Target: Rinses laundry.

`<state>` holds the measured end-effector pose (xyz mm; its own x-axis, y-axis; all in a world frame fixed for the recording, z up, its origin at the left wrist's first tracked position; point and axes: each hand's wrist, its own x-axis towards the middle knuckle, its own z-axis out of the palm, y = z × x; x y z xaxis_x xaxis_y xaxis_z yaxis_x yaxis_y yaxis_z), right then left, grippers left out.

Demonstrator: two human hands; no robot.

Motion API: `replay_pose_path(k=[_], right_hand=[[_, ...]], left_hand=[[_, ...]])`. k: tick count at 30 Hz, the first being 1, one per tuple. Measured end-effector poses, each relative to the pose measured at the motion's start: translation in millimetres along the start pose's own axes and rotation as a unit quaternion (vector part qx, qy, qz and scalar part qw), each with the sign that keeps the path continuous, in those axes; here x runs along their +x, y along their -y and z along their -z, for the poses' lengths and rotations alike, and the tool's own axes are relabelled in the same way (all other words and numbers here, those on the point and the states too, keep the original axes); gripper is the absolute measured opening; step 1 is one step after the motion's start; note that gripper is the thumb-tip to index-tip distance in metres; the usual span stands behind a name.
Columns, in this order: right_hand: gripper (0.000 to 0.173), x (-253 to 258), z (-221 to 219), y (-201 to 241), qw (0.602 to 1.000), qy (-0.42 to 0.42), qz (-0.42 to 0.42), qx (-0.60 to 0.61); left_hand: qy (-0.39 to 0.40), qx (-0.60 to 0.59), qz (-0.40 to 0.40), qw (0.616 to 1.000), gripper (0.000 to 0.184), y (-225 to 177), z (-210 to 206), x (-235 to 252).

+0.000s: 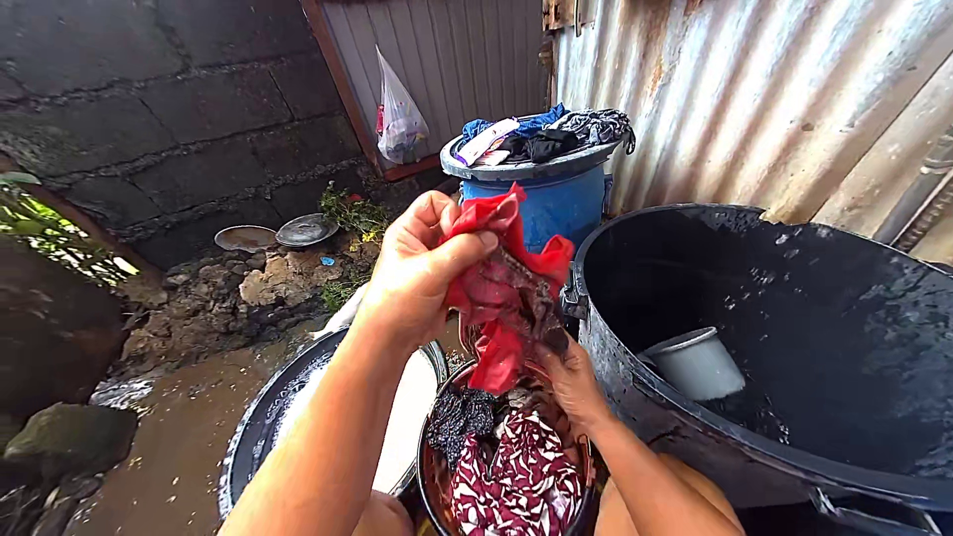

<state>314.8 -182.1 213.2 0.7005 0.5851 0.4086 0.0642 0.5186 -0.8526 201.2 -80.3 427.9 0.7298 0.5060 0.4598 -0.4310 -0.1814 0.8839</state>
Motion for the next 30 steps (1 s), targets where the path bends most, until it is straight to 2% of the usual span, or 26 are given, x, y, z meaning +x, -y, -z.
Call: replay_pose_path(k=[1, 3, 5, 6, 7, 9, 10, 11, 12, 13, 14, 16, 18, 20, 22, 25, 26, 28, 29, 30], right_hand=[[0.022, 0, 3, 2, 0.999, -0.019, -0.013, 0.031], [0.023, 3, 8, 7, 0.996, -0.069, -0.042, 0.047], [0.023, 4, 14, 11, 0.994, -0.098, -0.009, -0.048], [0.023, 4, 20, 8, 0.988, -0.084, 0.042, -0.12], [0.023, 5, 25, 4, 0.975, -0.056, 0.101, -0.192], [0.022, 4, 33, -3, 0.936, 0.017, 0.171, -0.308], [0.021, 2, 33, -7, 0.918, 0.049, 0.184, -0.349], [0.02, -1, 32, -9, 0.908, 0.074, 0.179, -0.371], [0.02, -3, 31, -10, 0.907, 0.091, 0.159, -0.379], [0.022, -3, 31, -9, 0.912, 0.099, 0.128, -0.376], [0.022, -2, 32, -6, 0.918, 0.106, 0.089, -0.372], [0.02, 1, 34, 0, 0.915, 0.12, 0.011, -0.386], [0.021, 7, 33, 7, 0.886, 0.167, -0.061, -0.428], [0.024, 5, 29, 12, 0.861, 0.208, -0.082, -0.458], [0.022, -1, 20, 21, 0.872, 0.201, -0.01, -0.447], [0.018, 12, -2, 50, 0.887, 0.137, 0.188, -0.398], [0.018, 21, -11, 66, 0.887, 0.12, 0.227, -0.383], [0.017, 39, -27, 101, 0.892, 0.115, 0.247, -0.361], [0.014, 49, -33, 118, 0.892, 0.131, 0.239, -0.36], [0.012, 59, -36, 134, 0.889, 0.162, 0.218, -0.369]], left_hand=[[0.01, 0.018, 0.015, 1.0, 0.023, 4, 0, 3], [0.027, 0.082, 0.094, 0.992, 0.003, 33, 9, 4], [0.012, 0.174, 0.228, 0.958, 0.032, 95, 34, -7], [0.004, 0.256, 0.283, 0.924, 0.042, 137, 50, -21], [0.028, 0.355, 0.336, 0.872, 0.044, 180, 68, -43], [0.135, 0.521, 0.458, 0.707, 0.041, 245, 88, -102], [0.164, 0.555, 0.509, 0.637, 0.052, 267, 91, -135], [0.177, 0.575, 0.543, 0.586, 0.063, 281, 91, -162], [0.178, 0.585, 0.56, 0.559, 0.064, 290, 90, -180], [0.178, 0.581, 0.566, 0.557, 0.06, 294, 90, -184], [0.186, 0.567, 0.561, 0.574, 0.057, 292, 91, -177], [0.21, 0.536, 0.516, 0.635, 0.056, 268, 93, -146], [0.23, 0.545, 0.439, 0.676, 0.045, 214, 86, -101], [0.22, 0.586, 0.369, 0.687, 0.039, 150, 72, -64], [0.168, 0.626, 0.284, 0.707, 0.034, 88, 56, -45], [0.032, 0.588, -0.001, 0.808, 0.029, 38, 54, -38], [0.048, 0.541, -0.04, 0.839, 0.038, 22, 55, -32], [0.157, 0.46, -0.013, 0.874, 0.077, -3, 52, -23], [0.183, 0.442, -0.016, 0.878, 0.079, -2, 47, -20], [0.184, 0.443, -0.036, 0.876, 0.063, 4, 41, -18]])
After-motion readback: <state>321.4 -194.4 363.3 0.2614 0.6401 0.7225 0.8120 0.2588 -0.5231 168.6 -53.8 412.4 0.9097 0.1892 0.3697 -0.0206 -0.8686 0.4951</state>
